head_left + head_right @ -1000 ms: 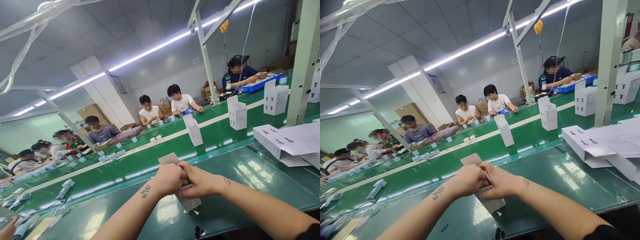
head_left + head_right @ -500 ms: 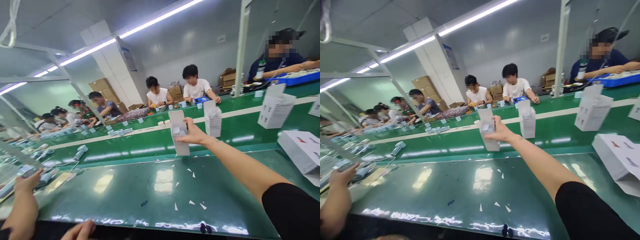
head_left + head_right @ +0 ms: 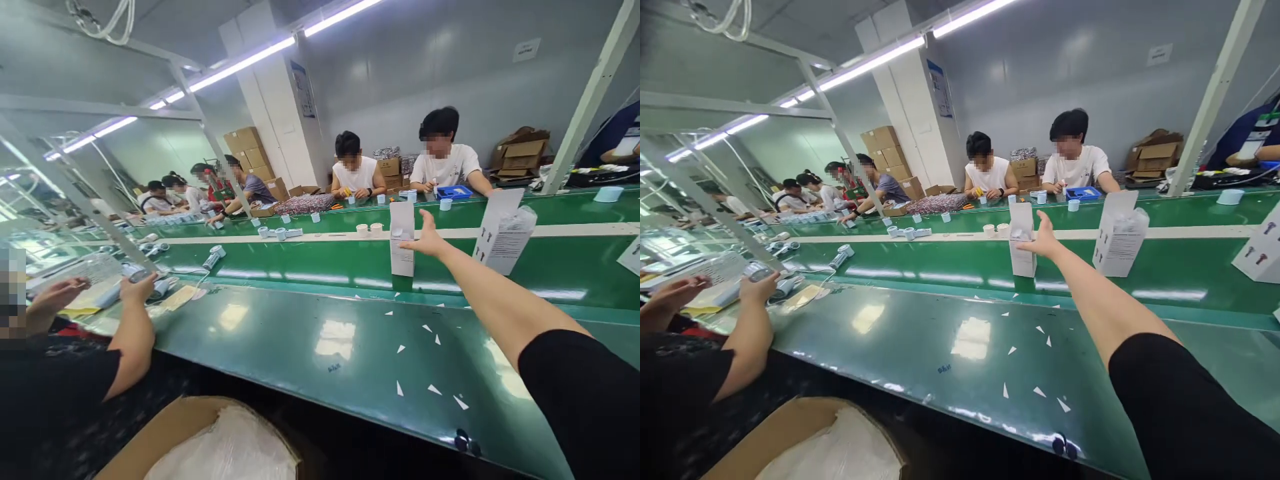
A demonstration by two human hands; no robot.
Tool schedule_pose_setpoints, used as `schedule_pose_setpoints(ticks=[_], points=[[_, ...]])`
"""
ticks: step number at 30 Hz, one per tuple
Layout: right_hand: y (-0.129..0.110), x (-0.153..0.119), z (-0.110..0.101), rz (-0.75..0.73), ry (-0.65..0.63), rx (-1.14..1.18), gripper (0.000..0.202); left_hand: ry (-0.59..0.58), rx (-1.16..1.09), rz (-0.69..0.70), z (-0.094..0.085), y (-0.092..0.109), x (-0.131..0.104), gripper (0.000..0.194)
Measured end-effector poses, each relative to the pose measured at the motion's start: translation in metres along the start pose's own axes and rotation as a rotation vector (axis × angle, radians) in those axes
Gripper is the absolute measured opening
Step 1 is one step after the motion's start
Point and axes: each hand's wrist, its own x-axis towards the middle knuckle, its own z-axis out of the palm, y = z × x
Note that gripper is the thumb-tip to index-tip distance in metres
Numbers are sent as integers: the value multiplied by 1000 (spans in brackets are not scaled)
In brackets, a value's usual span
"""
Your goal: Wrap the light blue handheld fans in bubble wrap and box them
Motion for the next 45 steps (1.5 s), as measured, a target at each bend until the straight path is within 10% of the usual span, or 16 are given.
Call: schedule_pose_setpoints(ticks=[3, 5, 9, 11, 17, 23, 29, 34, 38, 45], points=[[-50, -49, 3, -77, 272, 21, 59, -41, 48, -175, -16, -46, -112, 45], [-95, -103, 24, -94, 205, 181, 32, -46, 87, -309, -24, -62, -192, 41], [-188, -240, 86, 195, -996, 491, 32, 9, -160, -516, -12, -42, -274, 39], [-218, -300, 114, 412, -1224, 612, 40, -28, -375, -479, 6, -24, -277, 40], [-219, -381, 156, 448, -1218, 711, 40, 153, -481, -480, 41, -23, -304, 16], [-200, -403, 155, 122, -1354, 535, 35, 361, -929, -784, 25, -63, -338, 38], [-210, -429, 166, 576, -1207, 705, 40, 328, -757, -675, 34, -62, -352, 61], [-212, -425, 152, 918, -1196, 941, 36, 295, -589, -586, 46, -74, -352, 38], [-204, -418, 144, 851, -1050, 871, 38, 416, -602, -573, 43, -66, -349, 38], [-199, -426, 139, 842, -1021, 964, 44, 220, -754, -656, 59, -46, -340, 44]])
